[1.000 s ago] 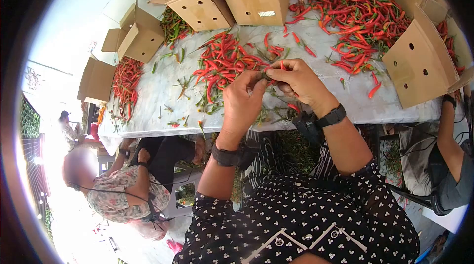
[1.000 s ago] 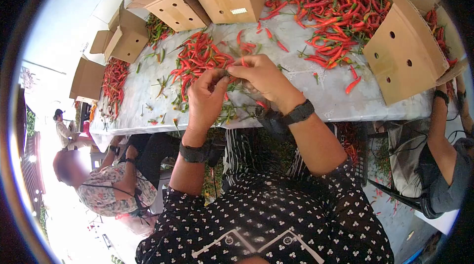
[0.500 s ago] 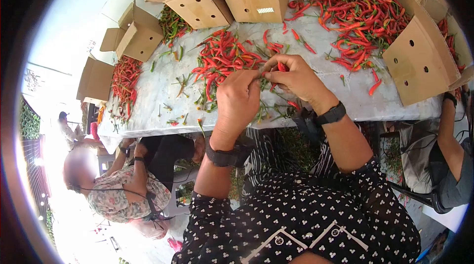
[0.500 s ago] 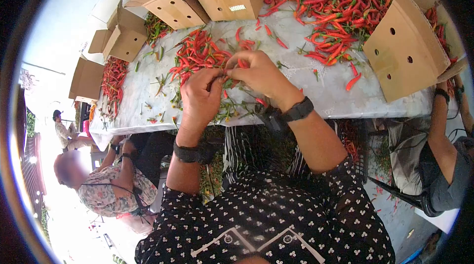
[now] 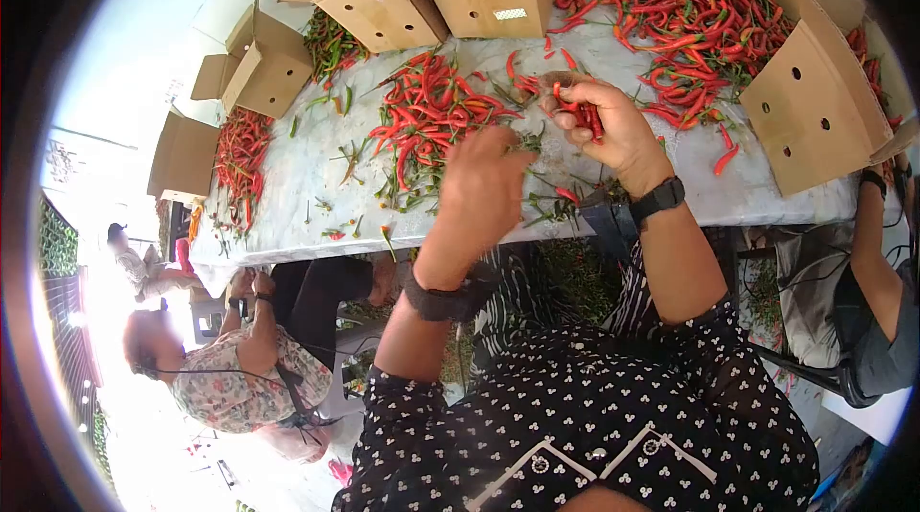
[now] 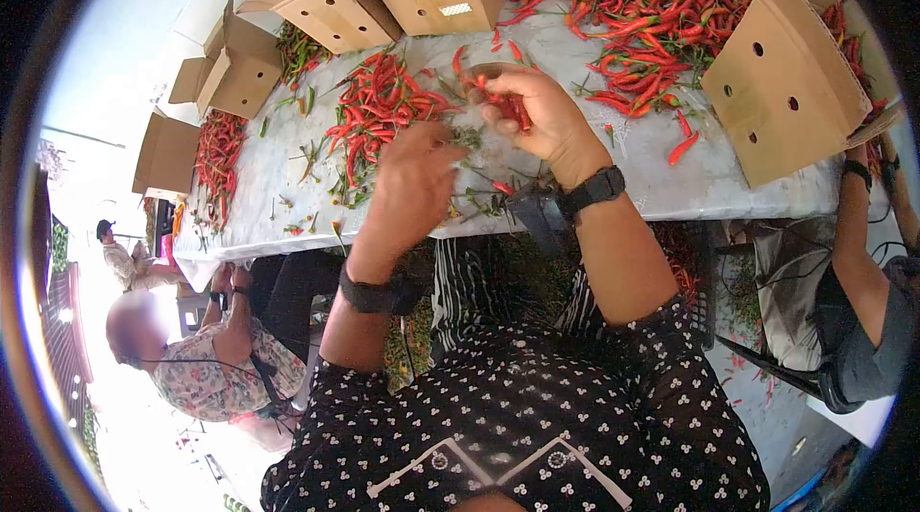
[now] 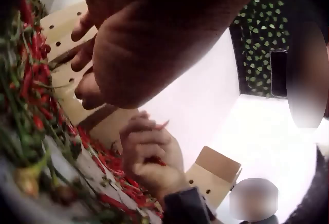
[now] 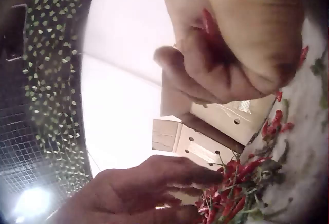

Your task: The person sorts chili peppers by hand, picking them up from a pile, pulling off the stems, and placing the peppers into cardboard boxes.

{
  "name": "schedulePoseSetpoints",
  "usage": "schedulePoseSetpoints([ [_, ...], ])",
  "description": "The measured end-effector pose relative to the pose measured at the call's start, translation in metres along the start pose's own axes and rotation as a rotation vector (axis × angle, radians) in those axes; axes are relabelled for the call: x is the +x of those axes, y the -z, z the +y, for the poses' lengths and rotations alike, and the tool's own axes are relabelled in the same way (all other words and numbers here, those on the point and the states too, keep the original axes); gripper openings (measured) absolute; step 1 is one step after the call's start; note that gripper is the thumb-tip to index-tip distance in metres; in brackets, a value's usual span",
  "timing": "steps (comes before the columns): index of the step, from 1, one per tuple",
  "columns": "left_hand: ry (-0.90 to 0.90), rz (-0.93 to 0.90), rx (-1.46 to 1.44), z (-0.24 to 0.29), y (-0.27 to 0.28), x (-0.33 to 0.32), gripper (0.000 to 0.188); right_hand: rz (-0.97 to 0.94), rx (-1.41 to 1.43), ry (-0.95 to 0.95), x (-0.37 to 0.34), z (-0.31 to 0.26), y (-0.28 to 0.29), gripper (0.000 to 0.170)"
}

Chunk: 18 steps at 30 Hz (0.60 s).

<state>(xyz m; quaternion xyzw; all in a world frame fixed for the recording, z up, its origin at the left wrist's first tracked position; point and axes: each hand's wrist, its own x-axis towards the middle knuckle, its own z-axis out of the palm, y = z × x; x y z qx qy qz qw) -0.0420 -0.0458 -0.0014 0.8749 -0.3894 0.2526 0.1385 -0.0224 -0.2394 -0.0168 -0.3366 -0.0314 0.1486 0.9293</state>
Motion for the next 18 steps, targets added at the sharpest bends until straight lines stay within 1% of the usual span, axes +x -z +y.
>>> schedulePoseSetpoints([
  [1,-0.025,-0.116,-0.092,0.008,0.001,0.000,0.013,0.000,-0.001,0.000,0.000,0.001,0.000,0.015],
  [2,-0.050,-0.231,-0.183,0.014,0.000,0.001,0.017,0.048,-0.018,0.010,0.001,0.001,-0.001,0.014],
  [3,-0.050,-0.228,-0.183,0.016,-0.005,0.001,0.017,0.095,-0.036,0.021,0.001,0.002,-0.001,0.013],
  [6,-0.068,-0.268,-0.187,0.015,-0.019,-0.003,0.014,0.122,-0.090,0.066,-0.001,0.003,0.003,0.011],
  [8,0.038,-0.351,-0.272,0.014,-0.020,-0.004,0.012,0.109,-0.144,0.075,-0.005,0.000,0.004,0.011],
  [9,0.038,-0.348,-0.271,0.014,-0.021,-0.007,0.012,0.097,-0.196,0.083,-0.007,-0.001,0.004,0.012],
  [10,0.102,-0.312,-0.320,0.014,-0.022,-0.009,0.012,0.094,-0.200,0.084,-0.009,-0.001,0.003,0.012],
  [11,0.165,-0.275,-0.368,0.013,-0.022,-0.009,0.012,0.136,-0.289,0.093,-0.012,-0.001,0.001,0.013],
  [12,0.164,-0.270,-0.366,0.013,-0.021,-0.007,0.012,0.178,-0.377,0.103,-0.015,-0.001,0.000,0.014],
  [13,0.284,-0.225,-0.434,0.012,-0.020,-0.005,0.013,0.176,-0.381,0.106,-0.017,-0.001,0.001,0.014],
  [14,0.404,-0.179,-0.501,0.012,-0.018,-0.002,0.014,0.181,-0.470,0.068,-0.018,0.000,0.002,0.016],
  [15,0.401,-0.172,-0.500,0.013,-0.016,0.001,0.014,0.186,-0.560,0.032,-0.020,-0.001,0.000,0.018],
  [16,0.464,-0.150,-0.583,0.013,-0.014,0.004,0.014,0.178,-0.603,0.018,-0.023,-0.002,-0.005,0.020],
  [17,0.527,-0.127,-0.665,0.013,-0.013,0.007,0.014,0.174,-0.608,0.022,-0.025,0.000,-0.007,0.020],
  [18,0.524,-0.119,-0.664,0.013,-0.013,0.009,0.014,0.165,-0.696,0.050,-0.026,0.002,-0.008,0.019],
])
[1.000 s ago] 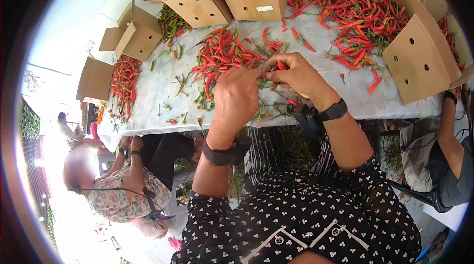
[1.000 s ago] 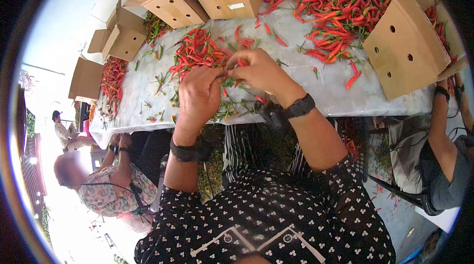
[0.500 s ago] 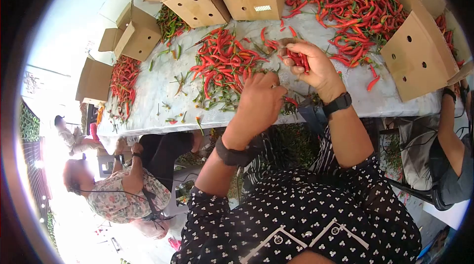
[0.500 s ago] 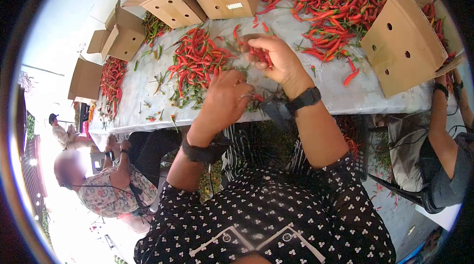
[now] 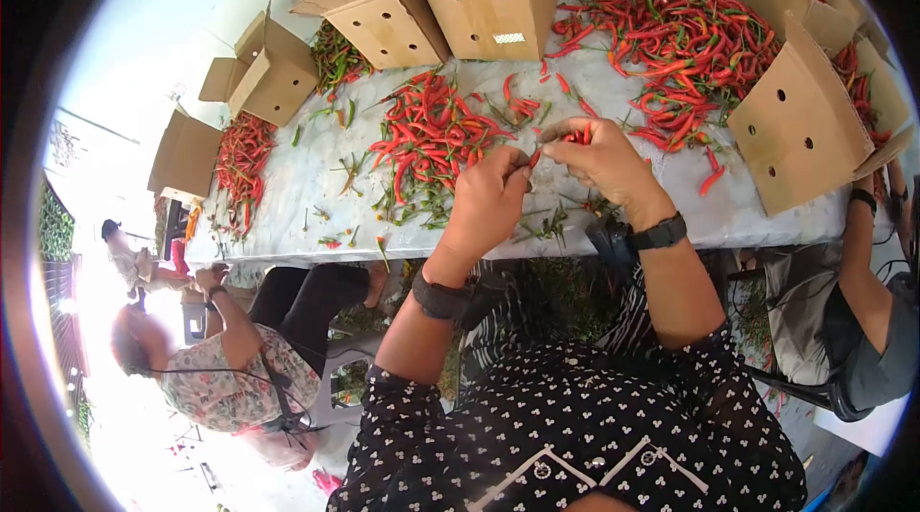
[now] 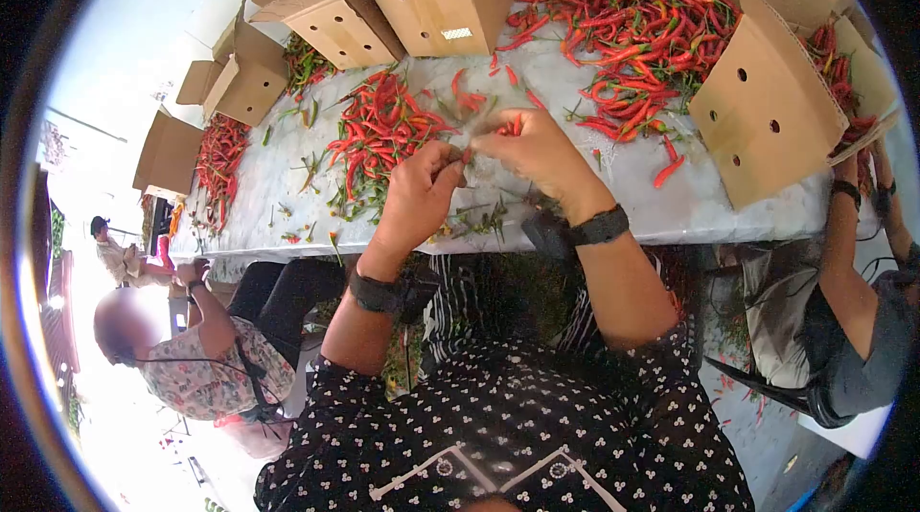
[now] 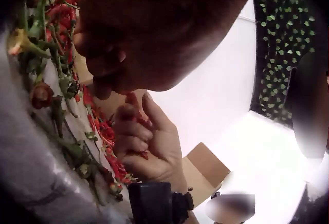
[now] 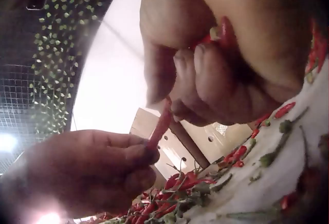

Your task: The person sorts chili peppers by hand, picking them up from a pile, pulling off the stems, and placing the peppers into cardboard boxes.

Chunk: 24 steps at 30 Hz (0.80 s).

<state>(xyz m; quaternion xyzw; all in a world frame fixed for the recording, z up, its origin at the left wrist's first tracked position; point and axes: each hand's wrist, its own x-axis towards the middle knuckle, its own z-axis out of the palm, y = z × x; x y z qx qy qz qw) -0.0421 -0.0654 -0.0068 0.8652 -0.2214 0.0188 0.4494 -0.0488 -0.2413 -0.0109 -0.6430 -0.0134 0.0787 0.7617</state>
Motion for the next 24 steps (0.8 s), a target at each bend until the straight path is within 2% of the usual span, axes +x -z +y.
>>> schedulePoseSetpoints([
  [3,-0.007,-0.043,-0.066,0.003,-0.001,0.005,0.013,-0.008,-0.127,0.015,0.001,0.001,0.000,0.018],
  [6,-0.067,-0.016,0.016,0.009,0.000,0.009,0.012,0.091,-0.168,0.120,0.001,0.004,-0.007,0.014],
  [8,-0.120,0.008,0.145,0.015,0.001,0.015,0.014,0.271,-0.394,0.495,0.006,0.014,-0.009,0.012],
  [9,-0.131,0.014,0.146,0.015,0.000,0.020,0.014,0.272,-0.397,0.506,0.002,0.011,-0.012,0.012],
  [11,-0.172,0.140,0.268,0.007,-0.002,0.030,0.013,0.297,-0.452,0.593,-0.010,-0.001,-0.020,0.010],
  [13,-0.134,0.141,0.336,-0.004,0.003,0.046,0.015,0.285,-0.367,0.600,-0.012,-0.009,-0.022,0.009],
  [15,-0.092,0.128,0.403,-0.010,0.010,0.063,0.017,0.335,0.064,0.468,-0.009,-0.008,-0.012,0.010],
  [16,-0.084,0.045,0.499,-0.011,0.014,0.072,0.018,0.295,0.299,0.296,-0.005,-0.005,0.001,0.012],
  [17,-0.074,-0.037,0.594,-0.011,0.016,0.081,0.020,0.295,0.299,0.299,-0.002,-0.003,0.010,0.012],
  [18,-0.155,-0.095,0.637,-0.016,0.017,0.091,0.019,0.284,0.520,0.257,0.002,-0.001,0.017,0.012],
  [19,-0.157,-0.092,0.637,-0.020,0.014,0.097,0.019,0.270,0.739,0.212,0.006,0.001,0.024,0.012],
  [21,-0.360,-0.047,0.572,-0.028,0.006,0.108,0.020,0.267,0.794,0.166,0.009,0.001,0.029,0.013],
  [22,-0.365,-0.044,0.572,-0.033,0.001,0.113,0.020,0.306,0.746,0.140,0.008,-0.002,0.027,0.012],
  [24,-0.347,-0.272,0.742,-0.039,-0.005,0.120,0.022,0.345,0.697,0.112,0.007,-0.004,0.026,0.012],
])
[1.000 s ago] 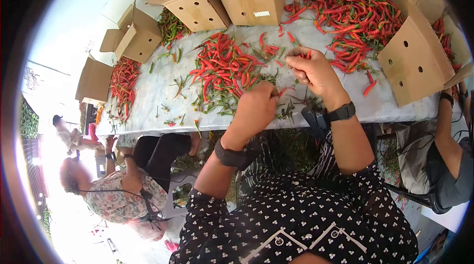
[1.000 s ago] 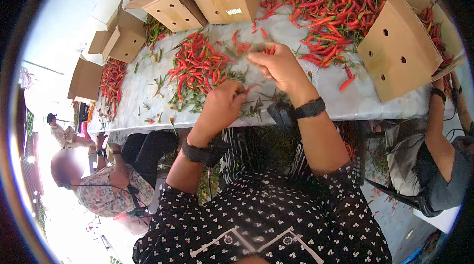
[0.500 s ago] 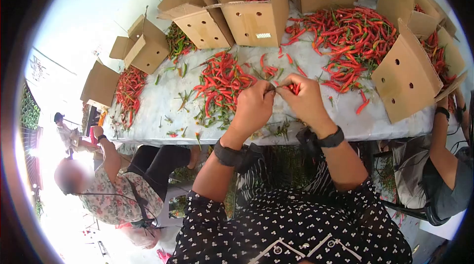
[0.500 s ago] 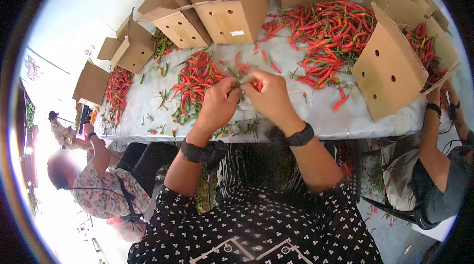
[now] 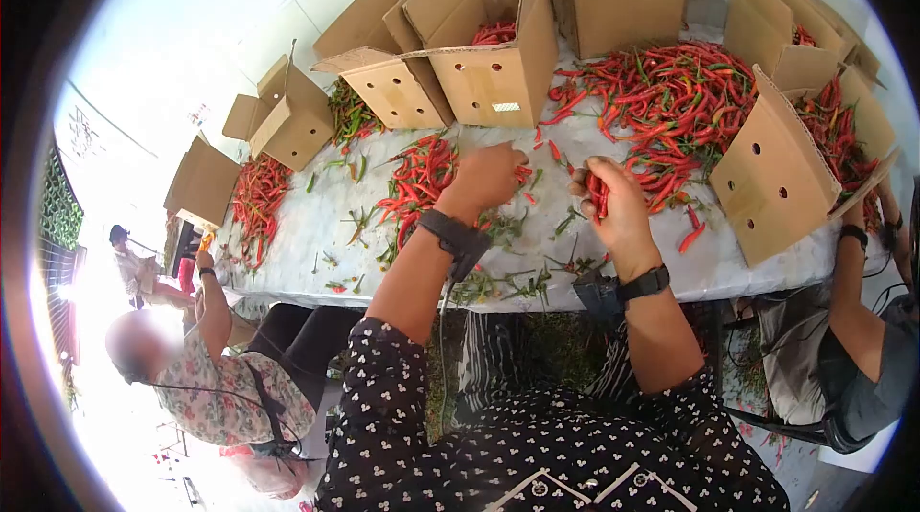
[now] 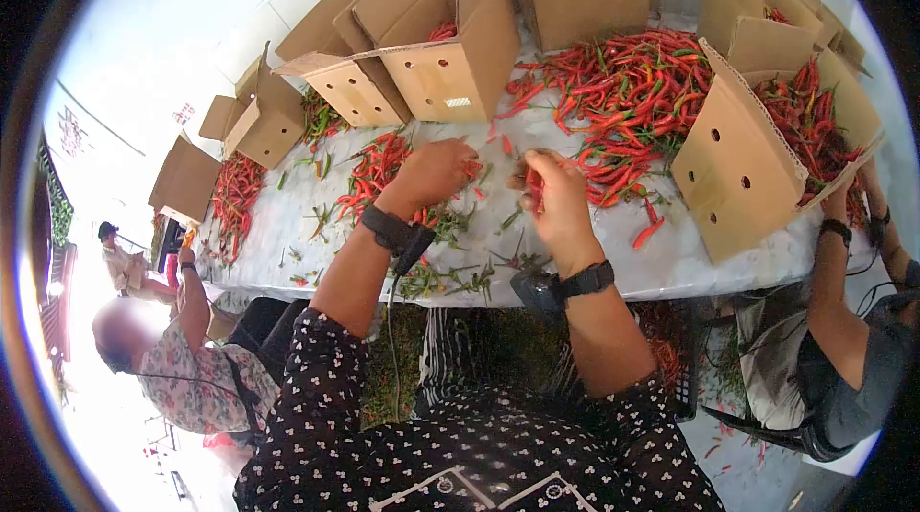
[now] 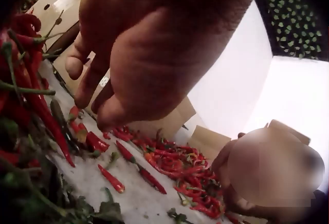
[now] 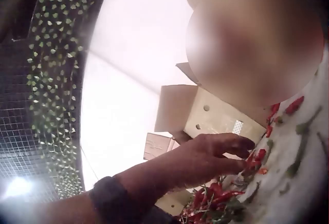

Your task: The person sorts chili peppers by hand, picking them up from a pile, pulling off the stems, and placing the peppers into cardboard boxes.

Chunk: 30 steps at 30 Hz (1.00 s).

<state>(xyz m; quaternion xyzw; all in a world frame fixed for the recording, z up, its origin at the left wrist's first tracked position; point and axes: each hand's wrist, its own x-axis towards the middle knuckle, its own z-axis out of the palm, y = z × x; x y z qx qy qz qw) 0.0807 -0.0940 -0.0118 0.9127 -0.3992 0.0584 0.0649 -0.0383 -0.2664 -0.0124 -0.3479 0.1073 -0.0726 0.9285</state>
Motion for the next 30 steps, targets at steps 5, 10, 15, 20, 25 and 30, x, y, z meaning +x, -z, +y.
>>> schedulePoseSetpoints([
  [5,0.053,-0.125,0.054,0.001,-0.002,0.003,0.021,-0.083,-0.077,-0.052,0.008,0.007,0.008,0.011],
  [10,0.060,-0.111,0.064,-0.002,-0.007,0.000,0.020,-0.081,-0.075,-0.088,0.009,0.015,0.009,0.009],
  [15,0.053,0.001,-0.373,0.001,0.017,0.001,0.016,-0.074,-0.111,-0.123,0.006,0.015,0.005,0.009],
  [20,0.190,-0.116,-0.950,0.024,0.038,-0.006,0.022,-0.030,-0.177,-0.094,0.007,0.019,0.000,0.016],
  [25,0.210,-0.152,-1.012,0.044,0.049,-0.013,0.029,-0.118,-0.206,-0.070,0.007,0.023,-0.002,0.020],
  [30,0.080,-0.128,-0.885,0.048,0.051,-0.017,0.021,-0.132,-0.351,-0.035,0.007,0.024,-0.003,0.015],
])
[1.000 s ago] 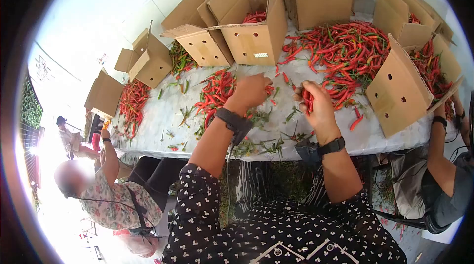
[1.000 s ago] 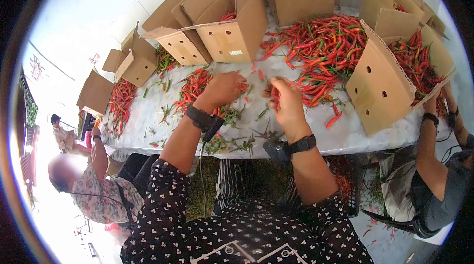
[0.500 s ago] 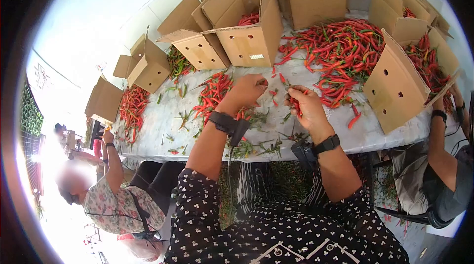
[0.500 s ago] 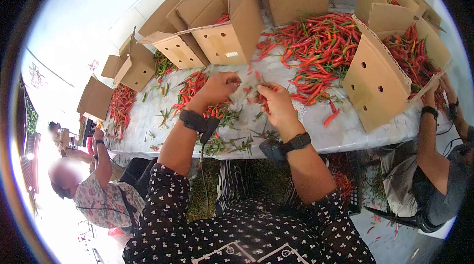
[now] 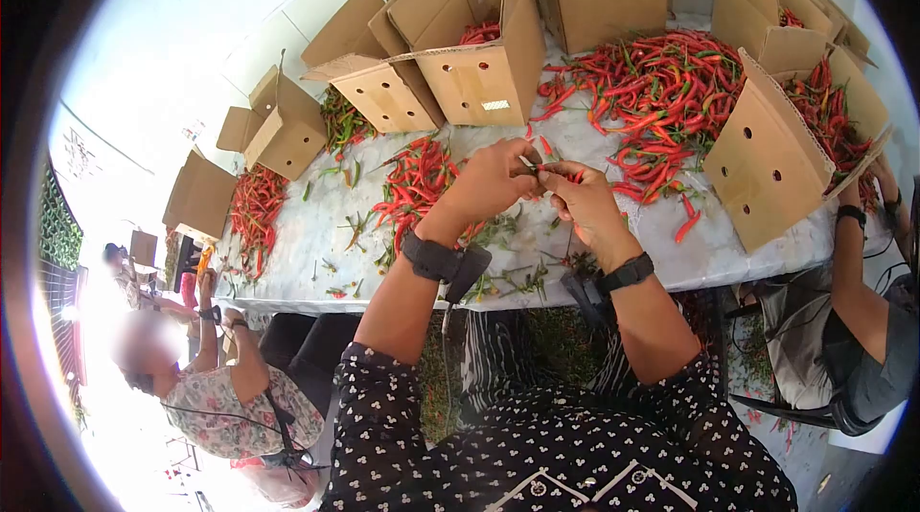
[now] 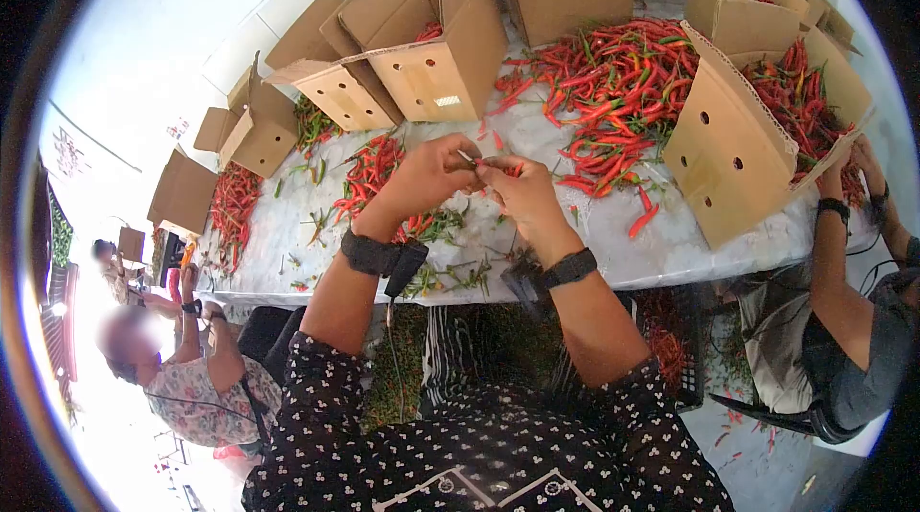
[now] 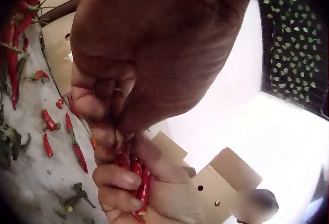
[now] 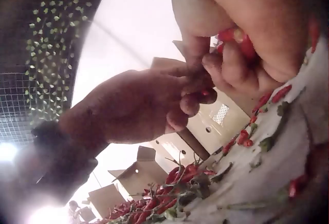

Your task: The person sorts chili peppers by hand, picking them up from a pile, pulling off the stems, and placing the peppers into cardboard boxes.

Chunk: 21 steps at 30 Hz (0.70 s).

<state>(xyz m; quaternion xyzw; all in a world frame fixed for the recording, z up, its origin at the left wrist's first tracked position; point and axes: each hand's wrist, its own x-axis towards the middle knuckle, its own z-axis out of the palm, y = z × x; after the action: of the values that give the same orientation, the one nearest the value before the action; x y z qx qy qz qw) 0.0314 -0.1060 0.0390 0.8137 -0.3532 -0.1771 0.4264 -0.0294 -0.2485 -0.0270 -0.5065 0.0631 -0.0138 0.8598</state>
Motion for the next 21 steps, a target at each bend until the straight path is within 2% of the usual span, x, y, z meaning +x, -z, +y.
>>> schedulePoseSetpoints([
  [4,0.000,0.073,0.115,0.001,0.002,-0.004,0.013,0.014,-0.092,0.052,0.000,0.000,-0.003,0.012],
  [6,-0.246,0.144,0.488,-0.004,0.002,-0.002,0.011,0.031,-0.130,0.064,-0.001,0.001,-0.003,0.012],
  [7,-0.244,0.142,0.486,-0.005,0.003,-0.001,0.011,-0.001,-0.242,0.097,0.001,0.003,0.000,0.013],
  [9,-0.370,0.060,0.631,-0.006,0.007,0.002,0.012,-0.031,-0.355,0.130,0.001,0.000,0.003,0.014],
  [10,-0.371,0.059,0.630,-0.006,0.010,0.005,0.012,-0.065,-0.415,0.095,-0.001,-0.005,0.004,0.014],
  [12,-0.373,-0.073,0.776,-0.007,0.018,0.012,0.012,-0.097,-0.474,0.060,-0.002,-0.013,0.009,0.015],
  [13,-0.375,-0.075,0.775,-0.011,0.023,0.017,0.012,-0.164,-0.358,0.004,-0.002,-0.016,0.014,0.014],
  [14,-0.257,-0.057,0.886,-0.013,0.028,0.021,0.012,-0.229,-0.241,-0.052,-0.002,-0.019,0.020,0.014],
  [15,-0.136,-0.039,0.997,-0.012,0.030,0.023,0.013,-0.227,-0.239,-0.051,-0.003,-0.023,0.024,0.014],
  [16,-0.138,-0.042,1.000,-0.012,0.029,0.026,0.013,-0.142,-0.074,-0.028,-0.003,-0.027,0.027,0.013],
  [18,-0.195,0.175,1.079,-0.010,0.021,0.035,0.011,-0.026,0.231,-0.011,0.001,-0.028,0.039,0.012],
  [19,-0.198,0.174,1.077,-0.014,0.016,0.043,0.011,-0.022,0.230,-0.010,0.005,-0.025,0.043,0.012],
  [21,-0.432,0.154,0.971,-0.029,0.003,0.062,0.012,0.044,0.449,-0.006,0.009,-0.021,0.050,0.013],
])
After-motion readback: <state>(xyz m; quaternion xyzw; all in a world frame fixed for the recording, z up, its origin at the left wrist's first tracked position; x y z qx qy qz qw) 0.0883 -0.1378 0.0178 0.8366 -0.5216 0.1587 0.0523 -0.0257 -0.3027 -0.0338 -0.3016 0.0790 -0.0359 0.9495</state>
